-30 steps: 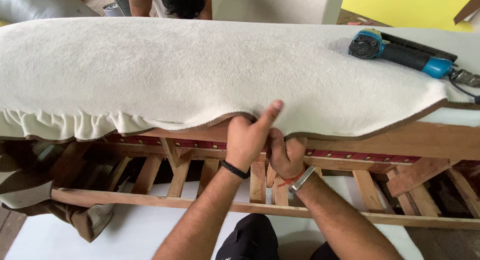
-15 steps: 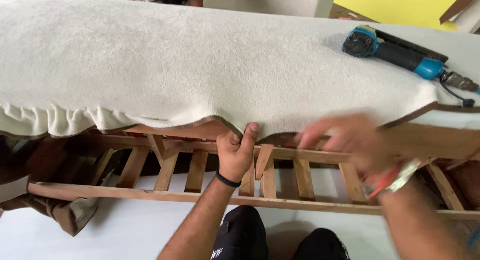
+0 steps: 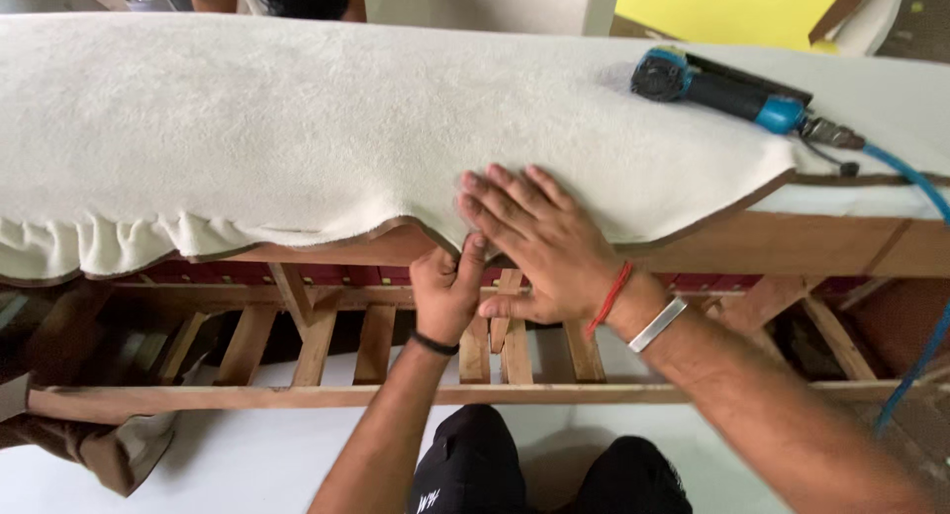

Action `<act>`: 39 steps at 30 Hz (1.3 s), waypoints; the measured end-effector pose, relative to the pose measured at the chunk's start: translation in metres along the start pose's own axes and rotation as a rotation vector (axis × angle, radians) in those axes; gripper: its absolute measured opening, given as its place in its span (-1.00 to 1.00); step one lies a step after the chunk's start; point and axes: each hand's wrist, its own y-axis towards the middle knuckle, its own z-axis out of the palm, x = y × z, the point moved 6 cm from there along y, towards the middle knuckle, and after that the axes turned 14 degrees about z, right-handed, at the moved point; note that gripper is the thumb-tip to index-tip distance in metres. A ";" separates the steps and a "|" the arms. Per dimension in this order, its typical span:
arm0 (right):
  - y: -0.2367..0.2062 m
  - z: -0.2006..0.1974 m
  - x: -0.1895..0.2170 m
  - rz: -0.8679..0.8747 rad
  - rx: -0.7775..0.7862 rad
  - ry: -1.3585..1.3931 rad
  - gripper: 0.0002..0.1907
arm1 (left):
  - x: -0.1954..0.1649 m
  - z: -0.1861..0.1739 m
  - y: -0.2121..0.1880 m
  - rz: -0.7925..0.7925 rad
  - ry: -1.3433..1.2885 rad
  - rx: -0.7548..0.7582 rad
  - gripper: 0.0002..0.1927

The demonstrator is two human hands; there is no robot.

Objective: The person staples beige fabric onto a wooden furniture frame using a pneumatic staple gun. They pull and smooth the fabric, fold edges, and drive staples along the frame's perimeter to secure the material.

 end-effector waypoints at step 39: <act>-0.086 0.009 0.042 0.762 -0.227 0.495 -0.47 | -0.006 -0.009 -0.005 0.126 0.323 -0.025 -0.55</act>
